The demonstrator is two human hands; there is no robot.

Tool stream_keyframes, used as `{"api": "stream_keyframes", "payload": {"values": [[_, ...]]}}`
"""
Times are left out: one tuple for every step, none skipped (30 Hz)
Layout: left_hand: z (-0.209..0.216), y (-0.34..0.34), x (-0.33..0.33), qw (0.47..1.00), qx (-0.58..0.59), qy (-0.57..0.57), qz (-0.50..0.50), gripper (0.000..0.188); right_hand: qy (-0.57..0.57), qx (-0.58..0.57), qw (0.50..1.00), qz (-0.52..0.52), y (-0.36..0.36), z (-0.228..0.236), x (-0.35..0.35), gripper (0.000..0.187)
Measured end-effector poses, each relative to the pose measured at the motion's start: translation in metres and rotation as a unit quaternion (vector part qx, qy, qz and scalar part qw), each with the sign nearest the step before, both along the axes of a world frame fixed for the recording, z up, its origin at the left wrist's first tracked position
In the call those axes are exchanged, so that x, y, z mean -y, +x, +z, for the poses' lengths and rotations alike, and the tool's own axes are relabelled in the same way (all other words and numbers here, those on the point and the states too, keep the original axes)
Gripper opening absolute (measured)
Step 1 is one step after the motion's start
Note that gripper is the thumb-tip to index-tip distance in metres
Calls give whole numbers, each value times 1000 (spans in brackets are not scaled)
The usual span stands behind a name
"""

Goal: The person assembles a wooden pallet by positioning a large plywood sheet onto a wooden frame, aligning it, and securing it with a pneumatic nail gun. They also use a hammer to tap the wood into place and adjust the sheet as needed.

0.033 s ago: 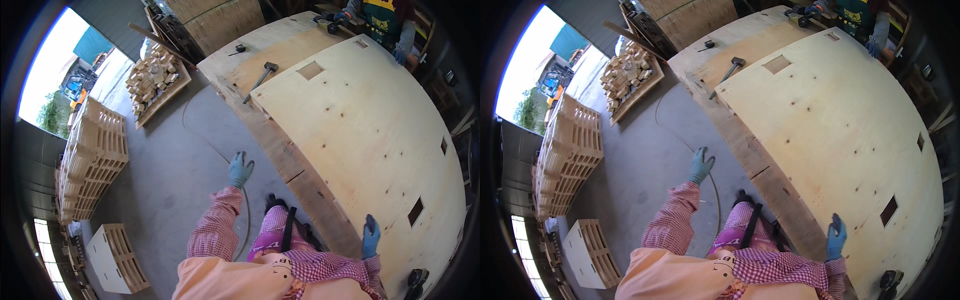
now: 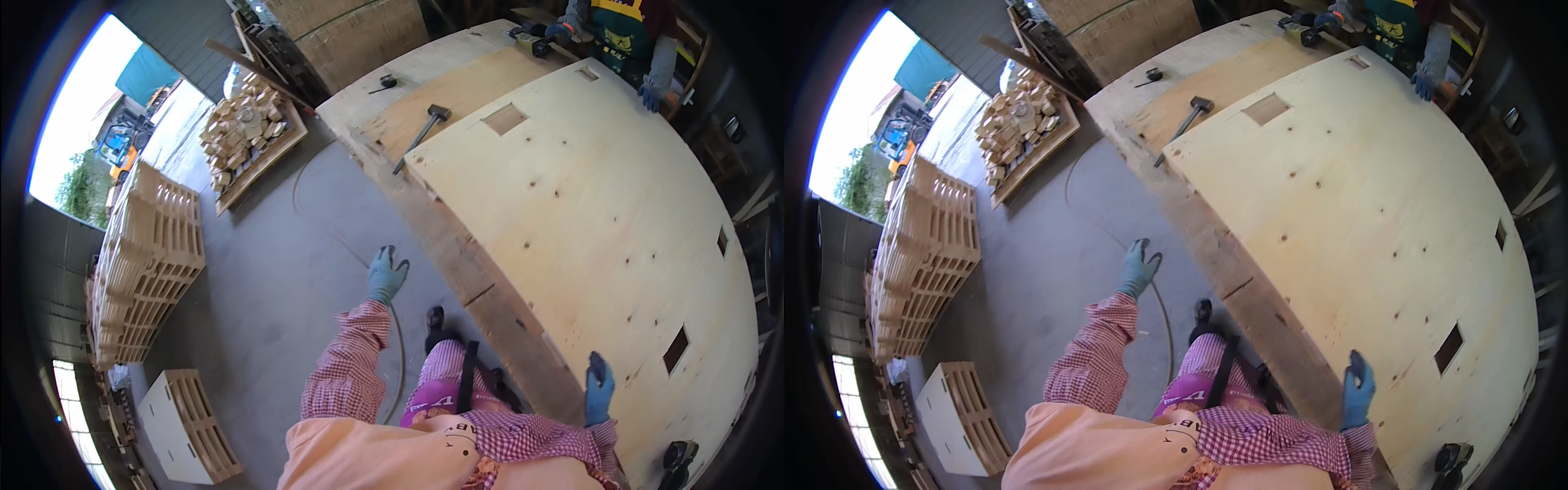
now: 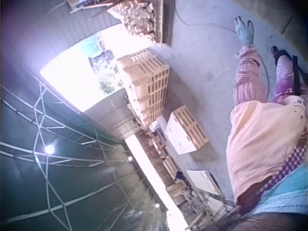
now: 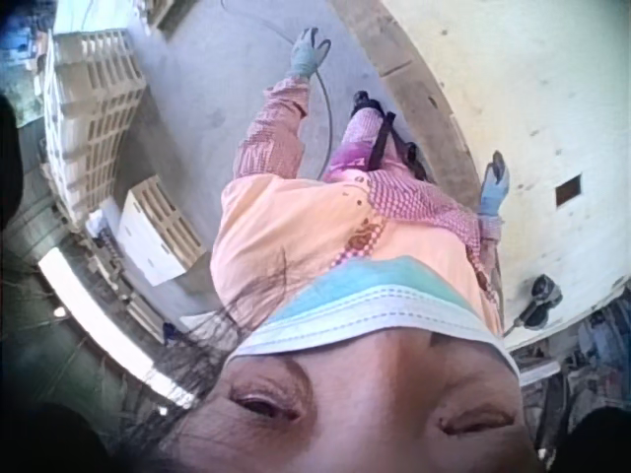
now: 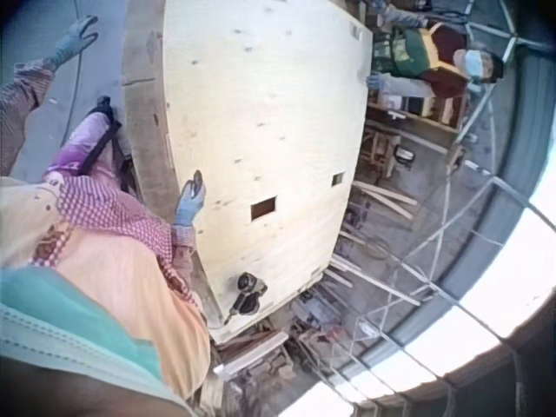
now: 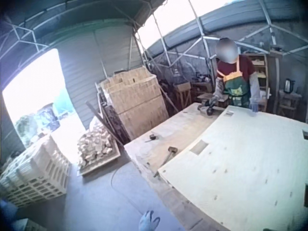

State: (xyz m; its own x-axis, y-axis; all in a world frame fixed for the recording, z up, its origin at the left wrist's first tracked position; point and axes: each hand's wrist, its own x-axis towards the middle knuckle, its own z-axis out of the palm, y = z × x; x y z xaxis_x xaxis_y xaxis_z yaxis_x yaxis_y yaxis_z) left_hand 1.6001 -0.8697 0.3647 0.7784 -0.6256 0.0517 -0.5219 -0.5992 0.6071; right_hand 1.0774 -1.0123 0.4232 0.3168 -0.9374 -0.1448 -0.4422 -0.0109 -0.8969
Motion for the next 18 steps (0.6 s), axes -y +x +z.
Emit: {"api": "stream_keyframes", "payload": {"values": [[-6, 27, 12, 1000, -13, 12, 8, 55, 18, -9, 1000, 9, 25, 8, -2, 33], [-16, 51, 26, 999, -27, 28, 15, 57, 41, -18, 999, 16, 47, 13, -5, 32], [-26, 74, 48, 999, -21, 26, 14, 59, 28, -30, 999, 30, 63, 17, -6, 32], [-38, 100, 70, 999, -16, 26, 12, 60, 17, -42, 998, 44, 79, 15, -9, 32], [-49, 128, 87, 999, -9, 30, 12, 62, 11, -78, 997, 21, 89, 5, -14, 33], [-62, 155, 101, 1000, 6, 14, 14, 62, 60, -66, 995, -31, 105, -4, -21, 33], [-82, 180, 120, 1000, 13, -6, 12, 62, 106, -60, 989, -86, 125, -5, -25, 33], [-86, 196, 145, 999, 20, -28, 13, 62, 147, -54, 978, -139, 140, -6, -25, 32], [-87, 212, 154, 1000, 1, -18, 8, 58, 152, -70, 979, -114, 151, -20, -30, 33], [-80, 215, 180, 999, -25, -18, -23, 55, 150, -88, 978, -115, 160, -31, -34, 33], [-78, 226, 193, 996, -71, 41, -44, 49, 209, -85, 970, -95, 184, -24, -33, 34], [-77, 241, 203, 987, -107, 95, -67, 43, 261, -73, 960, -75, 213, -12, -31, 35], [-91, 260, 202, 982, -122, 129, -61, 33, 177, -141, 974, -3, 243, 6, -26, 36], [-90, 265, 213, 978, -102, 180, -33, 31, 90, -217, 970, 56, 266, 19, -20, 37], [-77, 258, 230, 976, -99, 189, -37, 33, 129, -222, 966, 32, 275, 20, -18, 37], [-87, 267, 227, 976, -80, 197, -41, 34, 151, -244, 957, 30, 283, 21, -17, 39], [-67, 260, 238, 972, -108, 199, -53, 34, 190, -255, 948, 4, 283, 14, -20, 41], [-80, 281, 235, 957, -98, 270, -29, 39, 231, -257, 938, -1, 285, 6, -22, 43]]}}
